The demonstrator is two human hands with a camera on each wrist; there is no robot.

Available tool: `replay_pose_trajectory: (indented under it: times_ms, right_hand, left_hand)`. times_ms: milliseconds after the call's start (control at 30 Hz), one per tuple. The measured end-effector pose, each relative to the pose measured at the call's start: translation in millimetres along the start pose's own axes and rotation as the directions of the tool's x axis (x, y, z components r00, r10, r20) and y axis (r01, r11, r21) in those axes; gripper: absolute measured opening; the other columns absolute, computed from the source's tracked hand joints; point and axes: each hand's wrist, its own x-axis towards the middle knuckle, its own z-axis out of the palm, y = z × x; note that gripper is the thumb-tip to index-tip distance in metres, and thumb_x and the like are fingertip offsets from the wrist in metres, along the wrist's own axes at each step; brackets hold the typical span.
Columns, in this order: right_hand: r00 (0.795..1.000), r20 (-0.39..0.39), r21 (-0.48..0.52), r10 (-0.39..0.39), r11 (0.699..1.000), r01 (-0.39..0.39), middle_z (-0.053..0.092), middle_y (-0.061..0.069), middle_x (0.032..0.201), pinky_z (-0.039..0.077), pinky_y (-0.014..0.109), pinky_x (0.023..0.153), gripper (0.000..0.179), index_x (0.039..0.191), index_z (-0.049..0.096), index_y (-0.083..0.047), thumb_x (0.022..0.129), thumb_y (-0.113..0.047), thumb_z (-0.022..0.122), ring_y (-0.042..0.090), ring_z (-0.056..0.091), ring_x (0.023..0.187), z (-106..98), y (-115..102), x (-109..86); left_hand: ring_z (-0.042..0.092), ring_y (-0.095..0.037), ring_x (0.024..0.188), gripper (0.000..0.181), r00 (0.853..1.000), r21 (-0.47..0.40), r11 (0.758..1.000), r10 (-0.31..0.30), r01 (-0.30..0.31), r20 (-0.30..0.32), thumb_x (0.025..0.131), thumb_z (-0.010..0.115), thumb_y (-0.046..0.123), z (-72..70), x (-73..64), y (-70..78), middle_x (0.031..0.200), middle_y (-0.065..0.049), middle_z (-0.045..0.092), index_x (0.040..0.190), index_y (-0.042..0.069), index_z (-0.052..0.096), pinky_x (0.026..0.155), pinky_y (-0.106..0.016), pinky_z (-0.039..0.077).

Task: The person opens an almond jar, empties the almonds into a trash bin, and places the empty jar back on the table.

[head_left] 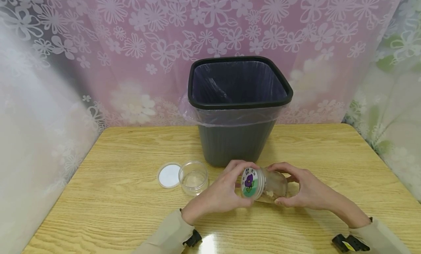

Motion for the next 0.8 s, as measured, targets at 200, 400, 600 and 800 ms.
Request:
replay_pose_trajectory:
  times_ms: [200,400,600,800]
  right_hand:
    - [1.0,-0.001,-0.004,0.007,1.0,-0.007,0.059,-0.01,0.137,0.058,0.03,0.084,0.077,0.141,0.054,-0.029,0.074,-0.028,0.093,-0.002,0.056,0.119,0.2,0.0,0.2]
    - [1.0,-0.002,-0.01,0.011,1.0,-0.011,0.06,-0.01,0.137,0.058,0.03,0.084,0.077,0.14,0.054,-0.029,0.074,-0.029,0.093,-0.002,0.056,0.119,0.4,0.0,0.4]
    - [1.0,-0.003,-0.008,0.007,1.0,-0.007,0.06,-0.01,0.136,0.059,0.03,0.084,0.076,0.14,0.055,-0.029,0.074,-0.029,0.093,-0.002,0.056,0.119,0.3,-0.1,0.6]
    - [1.0,-0.007,-0.006,-0.003,1.0,0.002,0.06,-0.01,0.136,0.059,0.031,0.084,0.076,0.14,0.055,-0.029,0.074,-0.029,0.093,-0.003,0.056,0.12,0.5,0.0,0.9]
  left_hand:
    - [0.048,-0.011,0.126,0.082,1.0,-0.026,1.0,-0.004,0.005,0.013,0.081,0.085,0.011,-1.1,-0.3,-0.8,0.149,0.001,0.037,0.146,0.039,0.043,0.096,-0.017,0.053]
    - [0.05,-0.013,0.124,0.08,1.0,-0.03,0.999,-0.019,0.019,0.011,0.083,0.084,0.015,-1.5,-1.1,-0.9,0.149,0.0,0.037,0.146,0.04,0.042,0.094,-0.018,0.055]
    - [0.052,-0.015,0.123,0.078,0.999,-0.002,0.999,-0.037,0.037,0.003,0.084,0.083,0.023,-2.0,-2.2,-0.4,0.149,0.001,0.04,0.146,0.043,0.041,0.092,-0.021,0.056]
    - [0.052,-0.014,0.121,0.077,0.999,0.084,0.995,-0.043,0.044,-0.019,0.084,0.083,0.034,-2.6,-2.9,0.5,0.148,0.002,0.043,0.147,0.045,0.04,0.094,-0.027,0.053]
